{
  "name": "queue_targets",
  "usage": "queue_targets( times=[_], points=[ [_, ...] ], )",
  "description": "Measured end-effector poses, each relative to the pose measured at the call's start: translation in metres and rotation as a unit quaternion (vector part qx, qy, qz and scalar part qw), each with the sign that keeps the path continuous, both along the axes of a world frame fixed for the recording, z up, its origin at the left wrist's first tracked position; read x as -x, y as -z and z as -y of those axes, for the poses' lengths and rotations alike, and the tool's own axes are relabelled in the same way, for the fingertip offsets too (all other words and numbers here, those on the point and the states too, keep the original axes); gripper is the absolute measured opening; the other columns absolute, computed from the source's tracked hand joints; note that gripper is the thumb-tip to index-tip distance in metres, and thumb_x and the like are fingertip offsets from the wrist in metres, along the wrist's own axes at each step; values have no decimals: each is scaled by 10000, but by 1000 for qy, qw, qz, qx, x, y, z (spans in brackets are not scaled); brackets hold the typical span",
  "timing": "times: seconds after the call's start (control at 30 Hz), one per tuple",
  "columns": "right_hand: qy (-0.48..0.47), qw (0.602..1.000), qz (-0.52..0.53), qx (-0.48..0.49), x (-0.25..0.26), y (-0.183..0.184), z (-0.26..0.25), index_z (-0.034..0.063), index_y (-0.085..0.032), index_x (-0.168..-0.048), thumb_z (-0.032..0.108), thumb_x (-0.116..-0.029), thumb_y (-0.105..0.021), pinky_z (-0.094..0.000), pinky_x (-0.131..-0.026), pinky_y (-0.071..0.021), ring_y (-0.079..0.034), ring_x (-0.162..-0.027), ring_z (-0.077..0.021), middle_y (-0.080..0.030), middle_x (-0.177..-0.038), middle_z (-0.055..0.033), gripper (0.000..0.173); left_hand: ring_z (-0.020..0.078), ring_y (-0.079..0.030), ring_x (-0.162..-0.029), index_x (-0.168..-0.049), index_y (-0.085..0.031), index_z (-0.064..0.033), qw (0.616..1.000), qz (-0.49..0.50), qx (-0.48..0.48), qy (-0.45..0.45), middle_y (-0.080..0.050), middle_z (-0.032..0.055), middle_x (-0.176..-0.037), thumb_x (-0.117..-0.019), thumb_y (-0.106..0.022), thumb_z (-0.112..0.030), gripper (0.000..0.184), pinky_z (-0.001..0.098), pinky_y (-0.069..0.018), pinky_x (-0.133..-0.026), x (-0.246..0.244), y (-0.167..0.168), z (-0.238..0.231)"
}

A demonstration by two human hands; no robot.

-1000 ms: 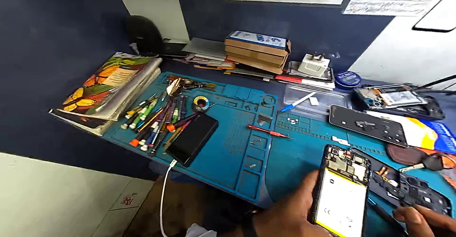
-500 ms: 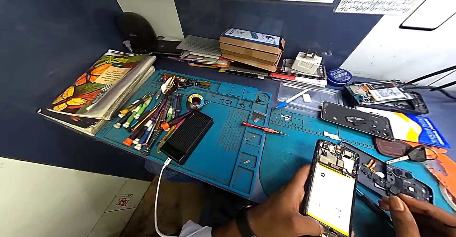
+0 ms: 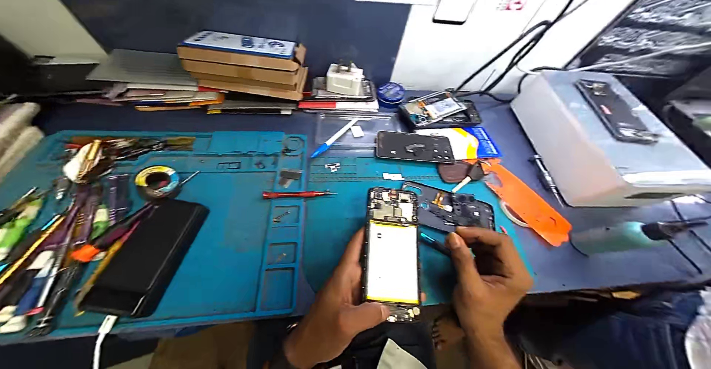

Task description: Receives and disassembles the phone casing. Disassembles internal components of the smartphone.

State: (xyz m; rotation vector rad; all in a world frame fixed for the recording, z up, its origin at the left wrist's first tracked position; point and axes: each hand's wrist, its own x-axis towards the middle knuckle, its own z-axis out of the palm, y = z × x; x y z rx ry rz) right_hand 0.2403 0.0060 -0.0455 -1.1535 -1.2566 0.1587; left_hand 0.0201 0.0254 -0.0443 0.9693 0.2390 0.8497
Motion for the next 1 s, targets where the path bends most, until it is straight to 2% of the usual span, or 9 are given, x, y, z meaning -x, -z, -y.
queue_targets(
  times=[0.17, 0.4, 0.63, 0.77, 1.0],
  points=[
    [9, 1000, -1, 4, 2, 1, 0, 113, -701, -1041, 133, -939, -708, -242, -742, -597, -666, -788, -69, -690, -898, 46, 104, 471, -572, -1285, -1624, -45, -109, 1000, 2, -1, -4, -485, 290, -1464, -830, -561, 141, 979, 627, -525, -1034, 2, 4, -1],
    [24, 1000, -8, 8, 6, 2, -1, 76, -708, -1016, 105, -923, -712, -254, -713, -609, -676, -776, -83, -707, -893, 8, 97, 517, -563, -1276, -1604, -51, -94, 1000, 7, -2, -20, -475, 296, -1475, -819, -632, 104, 997, 669, -543, -988, 2, 8, -2],
    [28, 999, -21, 14, 8, 3, -2, 64, -718, -985, 99, -921, -707, -264, -687, -610, -671, -754, -89, -700, -882, -4, 74, 525, -521, -1320, -1589, -31, -92, 1000, 16, 12, -4, -439, 266, -1512, -802, -576, 186, 997, 717, -497, -1014, 4, 1, -4],
    [29, 999, -31, 20, 9, 2, -3, 55, -720, -969, 88, -911, -711, -266, -667, -608, -670, -734, -91, -698, -864, -10, 67, 512, -508, -1338, -1590, -32, -104, 1000, 4, -2, 2, -428, 247, -1530, -815, -583, 160, 987, 711, -492, -1024, 7, 0, -5],
    [36, 999, -18, 7, 11, 2, -4, 22, -721, -969, 75, -916, -705, -279, -701, -613, -680, -752, -96, -705, -847, -28, 76, 508, -510, -1336, -1575, -84, -129, 1000, 2, -11, 10, -447, 227, -1521, -834, -630, 115, 952, 714, -480, -1032, 6, 0, -9]
  ],
)
